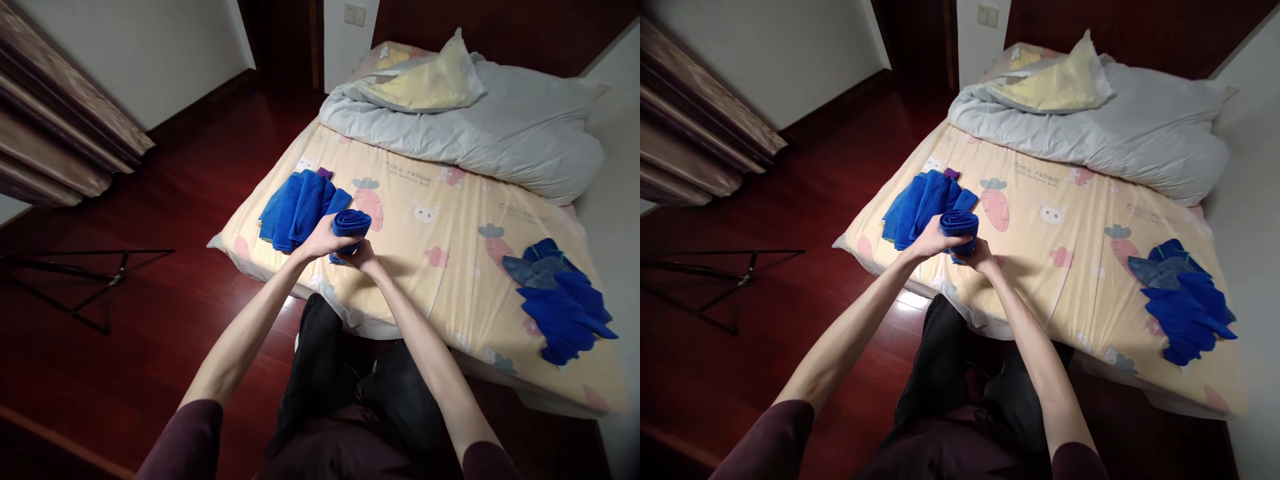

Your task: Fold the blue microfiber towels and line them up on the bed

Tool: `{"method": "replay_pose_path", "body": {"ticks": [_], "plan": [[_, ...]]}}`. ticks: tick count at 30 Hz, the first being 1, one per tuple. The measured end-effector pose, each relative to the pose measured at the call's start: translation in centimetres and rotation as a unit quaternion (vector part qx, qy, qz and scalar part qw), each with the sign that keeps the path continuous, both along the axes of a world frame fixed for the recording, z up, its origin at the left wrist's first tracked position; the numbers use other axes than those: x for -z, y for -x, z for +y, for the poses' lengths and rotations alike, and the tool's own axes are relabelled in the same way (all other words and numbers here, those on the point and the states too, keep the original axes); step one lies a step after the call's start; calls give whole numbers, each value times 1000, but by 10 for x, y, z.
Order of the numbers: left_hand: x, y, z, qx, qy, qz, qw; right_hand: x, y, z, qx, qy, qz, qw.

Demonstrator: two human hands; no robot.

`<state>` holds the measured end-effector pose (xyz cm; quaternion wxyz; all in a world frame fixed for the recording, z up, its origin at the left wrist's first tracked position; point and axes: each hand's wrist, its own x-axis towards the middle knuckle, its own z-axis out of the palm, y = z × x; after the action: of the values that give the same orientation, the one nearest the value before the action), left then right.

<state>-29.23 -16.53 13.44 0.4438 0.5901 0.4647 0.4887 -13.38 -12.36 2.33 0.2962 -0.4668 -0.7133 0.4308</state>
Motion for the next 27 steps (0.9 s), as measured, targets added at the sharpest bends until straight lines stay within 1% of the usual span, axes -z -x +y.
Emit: {"method": "replay_pose_path", "body": {"ticks": [4, 8, 16, 23, 27], "plan": [[8, 3, 4, -3, -9, 4, 1000, 13, 3, 1, 19, 42, -19, 999], [13, 2, 8, -7, -13, 5, 1000, 17, 4, 1, 24, 48, -12, 998], [16, 0, 12, -29, -26, 12, 999, 15, 7, 1, 42, 50, 3, 998], [21, 0, 16, -43, -28, 27, 998, 8, 6, -1, 39, 44, -13, 998], [22, -1, 17, -38, -25, 29, 999, 4, 7, -3, 35, 46, -17, 998]]}}
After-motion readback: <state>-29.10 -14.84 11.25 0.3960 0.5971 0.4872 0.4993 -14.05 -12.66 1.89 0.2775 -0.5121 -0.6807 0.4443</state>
